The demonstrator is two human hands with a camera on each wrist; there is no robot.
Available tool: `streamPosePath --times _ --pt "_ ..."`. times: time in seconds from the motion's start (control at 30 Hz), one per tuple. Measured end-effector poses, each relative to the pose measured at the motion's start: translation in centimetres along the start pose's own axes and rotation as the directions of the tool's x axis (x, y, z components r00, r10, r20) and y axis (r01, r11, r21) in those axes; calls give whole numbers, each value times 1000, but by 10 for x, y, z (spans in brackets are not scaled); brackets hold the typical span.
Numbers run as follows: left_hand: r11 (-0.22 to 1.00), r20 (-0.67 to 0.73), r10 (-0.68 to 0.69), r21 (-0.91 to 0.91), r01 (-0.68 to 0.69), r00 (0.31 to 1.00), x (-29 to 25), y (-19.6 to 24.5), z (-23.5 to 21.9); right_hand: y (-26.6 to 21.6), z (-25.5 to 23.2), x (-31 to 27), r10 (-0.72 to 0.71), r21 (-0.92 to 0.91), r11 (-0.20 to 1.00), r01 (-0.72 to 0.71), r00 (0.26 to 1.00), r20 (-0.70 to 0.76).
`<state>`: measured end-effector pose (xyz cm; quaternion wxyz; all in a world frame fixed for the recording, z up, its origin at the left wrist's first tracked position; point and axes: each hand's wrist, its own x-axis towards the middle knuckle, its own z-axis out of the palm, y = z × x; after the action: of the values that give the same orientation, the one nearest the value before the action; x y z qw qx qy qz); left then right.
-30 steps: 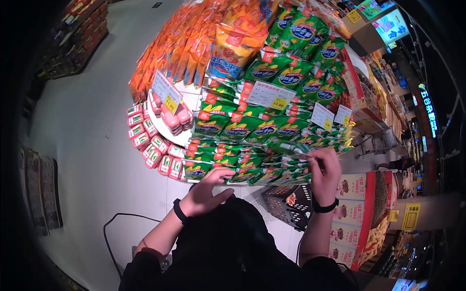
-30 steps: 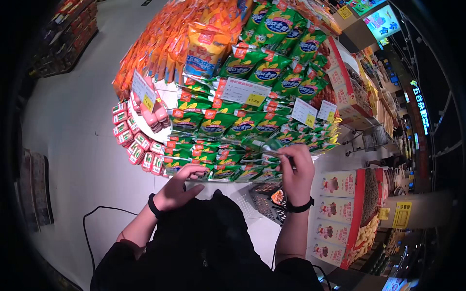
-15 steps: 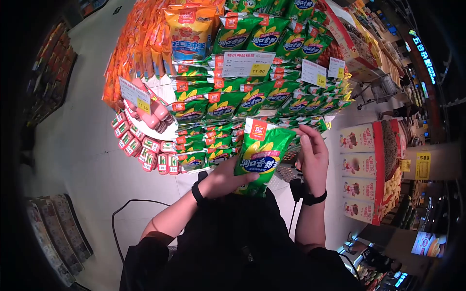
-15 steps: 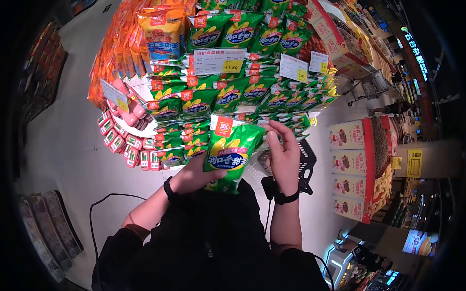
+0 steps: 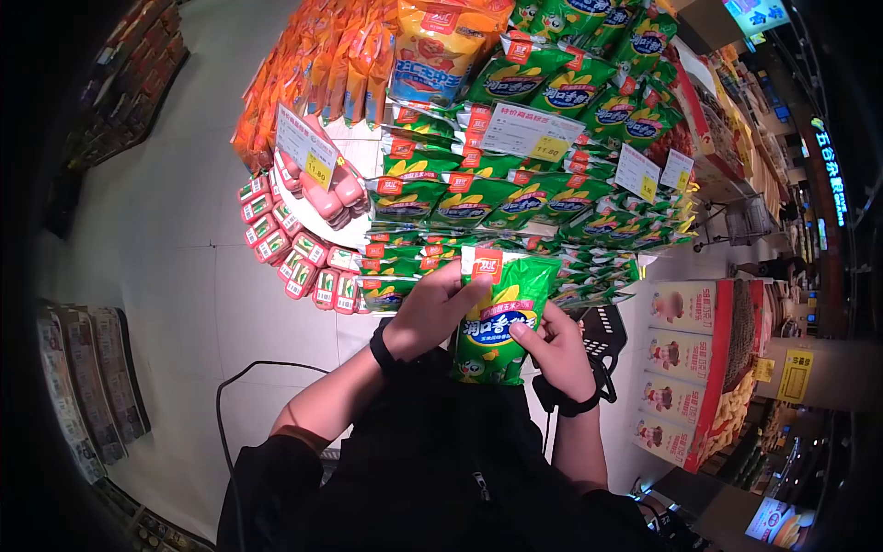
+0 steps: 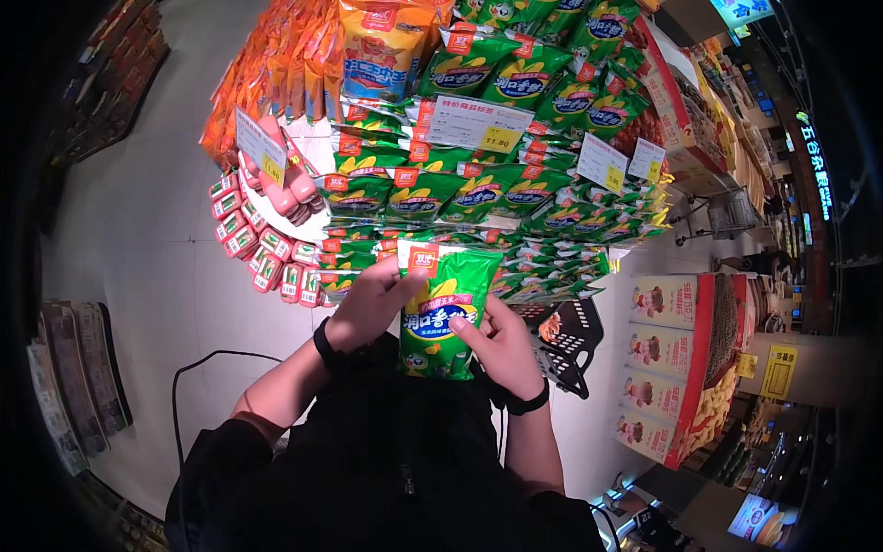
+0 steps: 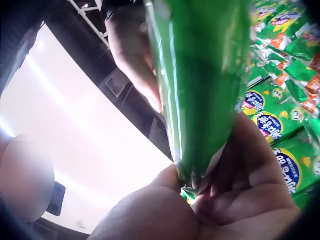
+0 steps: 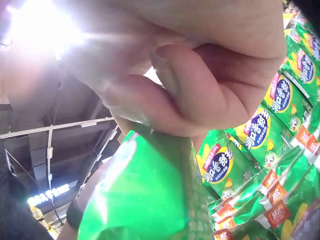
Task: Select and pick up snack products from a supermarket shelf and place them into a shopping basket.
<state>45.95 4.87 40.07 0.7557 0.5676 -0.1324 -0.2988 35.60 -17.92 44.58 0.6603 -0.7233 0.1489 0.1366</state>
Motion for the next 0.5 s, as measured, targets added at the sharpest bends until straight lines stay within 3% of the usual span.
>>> streamPosePath --times 0.07,0.13,0.2,0.23,0.3,0.4,0.5 --pt "993 -63 117 -29 -119 991 2 -3 -1 -6 6 -2 7 20 1000 -7 1000 11" --pt "991 -95 73 -107 -83 993 1 -12 -9 -1 12 -2 -5 42 999 5 1000 1" --pt "983 -128 67 -161 -88 990 0 -8 -8 6 4 -4 -9 -89 996 8 1000 -3" --pt "998 -120 61 10 -60 991 -2 -14 -18 9 -1 -4 -10 -153 988 10 1000 -5" --pt "926 -151 -18 -376 -41 988 -5 -18 -15 14 -8 -2 -72 -208 976 58 996 -58" --pt "962 -152 2 -268 -43 988 -15 -15 -30 18 -33 13 -135 -111 987 114 969 -205" --pt "982 -122 -18 -190 -5 992 -32 -25 -40 11 -71 48 -290 -52 956 287 912 -291"
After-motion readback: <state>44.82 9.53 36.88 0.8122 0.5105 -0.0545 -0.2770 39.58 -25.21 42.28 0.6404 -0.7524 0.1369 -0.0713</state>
